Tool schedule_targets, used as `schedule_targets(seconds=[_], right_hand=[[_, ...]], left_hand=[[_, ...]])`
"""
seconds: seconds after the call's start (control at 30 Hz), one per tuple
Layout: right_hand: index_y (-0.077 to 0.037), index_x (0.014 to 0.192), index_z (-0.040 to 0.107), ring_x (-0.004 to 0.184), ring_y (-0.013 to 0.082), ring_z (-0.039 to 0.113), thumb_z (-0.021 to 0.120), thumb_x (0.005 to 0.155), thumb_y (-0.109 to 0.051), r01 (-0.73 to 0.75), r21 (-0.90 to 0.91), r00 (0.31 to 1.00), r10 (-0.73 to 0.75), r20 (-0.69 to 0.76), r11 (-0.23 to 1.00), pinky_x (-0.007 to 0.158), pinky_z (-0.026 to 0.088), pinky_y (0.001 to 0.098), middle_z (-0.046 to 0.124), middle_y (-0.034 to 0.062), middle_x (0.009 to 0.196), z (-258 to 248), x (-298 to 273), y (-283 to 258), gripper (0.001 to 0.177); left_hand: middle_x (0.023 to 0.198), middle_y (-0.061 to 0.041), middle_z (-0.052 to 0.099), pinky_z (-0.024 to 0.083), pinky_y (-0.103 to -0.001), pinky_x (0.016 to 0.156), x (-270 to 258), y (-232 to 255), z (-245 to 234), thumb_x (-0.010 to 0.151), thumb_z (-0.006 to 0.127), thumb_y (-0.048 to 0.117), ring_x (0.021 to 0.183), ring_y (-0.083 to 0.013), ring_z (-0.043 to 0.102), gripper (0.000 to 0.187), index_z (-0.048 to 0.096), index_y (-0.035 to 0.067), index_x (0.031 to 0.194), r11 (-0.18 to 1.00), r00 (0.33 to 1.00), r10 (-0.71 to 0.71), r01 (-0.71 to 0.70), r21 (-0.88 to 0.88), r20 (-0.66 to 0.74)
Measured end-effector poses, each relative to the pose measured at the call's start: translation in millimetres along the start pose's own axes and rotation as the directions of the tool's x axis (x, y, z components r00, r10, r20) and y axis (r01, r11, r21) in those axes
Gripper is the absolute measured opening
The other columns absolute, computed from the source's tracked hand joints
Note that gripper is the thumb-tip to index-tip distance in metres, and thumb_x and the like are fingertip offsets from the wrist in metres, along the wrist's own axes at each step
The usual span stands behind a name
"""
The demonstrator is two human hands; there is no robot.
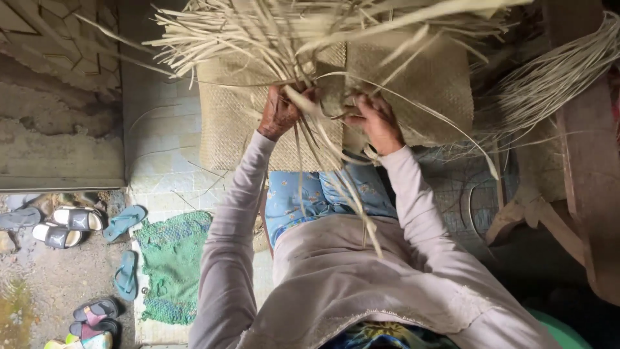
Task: Weaving natural fiber strips into a large mat.
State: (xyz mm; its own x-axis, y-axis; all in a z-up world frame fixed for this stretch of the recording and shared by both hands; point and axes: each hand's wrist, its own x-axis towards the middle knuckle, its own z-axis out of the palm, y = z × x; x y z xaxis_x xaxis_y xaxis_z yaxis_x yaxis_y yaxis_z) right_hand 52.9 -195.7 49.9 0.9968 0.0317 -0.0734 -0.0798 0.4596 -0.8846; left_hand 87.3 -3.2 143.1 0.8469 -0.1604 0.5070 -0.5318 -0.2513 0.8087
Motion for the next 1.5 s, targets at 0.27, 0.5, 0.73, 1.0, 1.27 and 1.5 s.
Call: schedule_targets(seconds=[0.27, 0.5, 0.73, 1.0, 1.27, 1.5], right_hand=[[-0.009, 0.129, 0.044, 0.097, 0.0318, 0.062, 0.059, 0.089, -0.015, -0.164, -0.299, 0.922, 0.038, -0.385, 0.94, 0.07, 0.056, 0.0342, 0.048, 0.0165, 0.125, -76.2, -66.3, 25.6, 0.043], [-0.014, 0.128, 0.045, 0.102, 0.0277, 0.056, 0.062, 0.092, -0.024, 0.057, -0.597, 0.929, -0.261, -0.261, 0.8, 0.077, 0.051, 0.0368, 0.044, 0.0091, 0.124, -60.9, -78.9, 8.6, 0.041], [-0.009, 0.103, 0.062, 0.074, 0.0156, 0.056, 0.06, 0.091, -0.024, 0.196, -0.732, 0.938, -0.343, -0.055, 0.652, 0.06, 0.047, 0.025, 0.059, 0.005, 0.097, -40.5, -63.5, 1.8, 0.02], [-0.009, 0.095, 0.068, 0.072, 0.0127, 0.06, 0.067, 0.085, -0.018, 0.164, -0.721, 0.957, -0.286, -0.05, 0.674, 0.06, 0.049, 0.0214, 0.063, 0.0037, 0.084, -37.3, -53.9, 18.5, 0.013], [-0.01, 0.096, 0.068, 0.079, 0.0174, 0.062, 0.065, 0.087, -0.018, 0.17, -0.769, 0.965, -0.262, 0.003, 0.617, 0.064, 0.049, 0.0239, 0.063, 0.0052, 0.086, -33.5, -51.9, 24.2, 0.013], [-0.011, 0.116, 0.058, 0.097, 0.0214, 0.056, 0.061, 0.09, -0.027, 0.417, -0.726, 0.89, -0.409, 0.203, 0.547, 0.075, 0.049, 0.0314, 0.056, 0.0089, 0.108, 51.6, -5.0, -33.0, 0.031]], left_hand=[[0.065, -0.008, 0.064, 0.048, -0.028, 0.06, -44.8, -140.5, -5.6, 0.069, 0.073, 0.016, 0.059, -0.0143, 0.058, 0.011, 0.071, 0.005, 0.07, 0.638, 0.731, -0.682, 0.57, -0.517, -0.034], [0.067, -0.013, 0.063, 0.054, -0.034, 0.062, -40.4, -155.5, -25.2, 0.069, 0.075, 0.004, 0.06, -0.0237, 0.064, 0.015, 0.064, -0.005, 0.072, 0.479, 0.641, -0.767, 0.603, -0.637, 0.03], [0.095, -0.015, 0.067, 0.056, -0.041, 0.084, -61.0, -213.4, -38.3, 0.076, 0.068, 0.024, 0.085, -0.0267, 0.067, 0.033, 0.064, 0.004, 0.102, 0.289, 0.633, -0.742, 0.602, -0.745, 0.223], [0.098, -0.016, 0.066, 0.053, -0.043, 0.089, -100.8, -239.4, -51.4, 0.078, 0.068, 0.02, 0.09, -0.0271, 0.065, 0.027, 0.065, 0.004, 0.099, 0.179, 0.587, -0.784, 0.524, -0.833, 0.201], [0.072, -0.011, 0.066, 0.058, -0.034, 0.072, -54.4, -196.6, -28.0, 0.074, 0.071, 0.01, 0.068, -0.0225, 0.067, 0.007, 0.067, 0.004, 0.073, 0.401, 0.659, -0.752, 0.433, -0.807, -0.021], [0.06, -0.002, 0.06, 0.047, -0.019, 0.056, -54.0, -162.7, 14.7, 0.076, 0.075, 0.012, 0.057, -0.0078, 0.057, 0.016, 0.065, 0.011, 0.063, 0.686, 0.799, -0.594, 0.445, -0.576, -0.091]])
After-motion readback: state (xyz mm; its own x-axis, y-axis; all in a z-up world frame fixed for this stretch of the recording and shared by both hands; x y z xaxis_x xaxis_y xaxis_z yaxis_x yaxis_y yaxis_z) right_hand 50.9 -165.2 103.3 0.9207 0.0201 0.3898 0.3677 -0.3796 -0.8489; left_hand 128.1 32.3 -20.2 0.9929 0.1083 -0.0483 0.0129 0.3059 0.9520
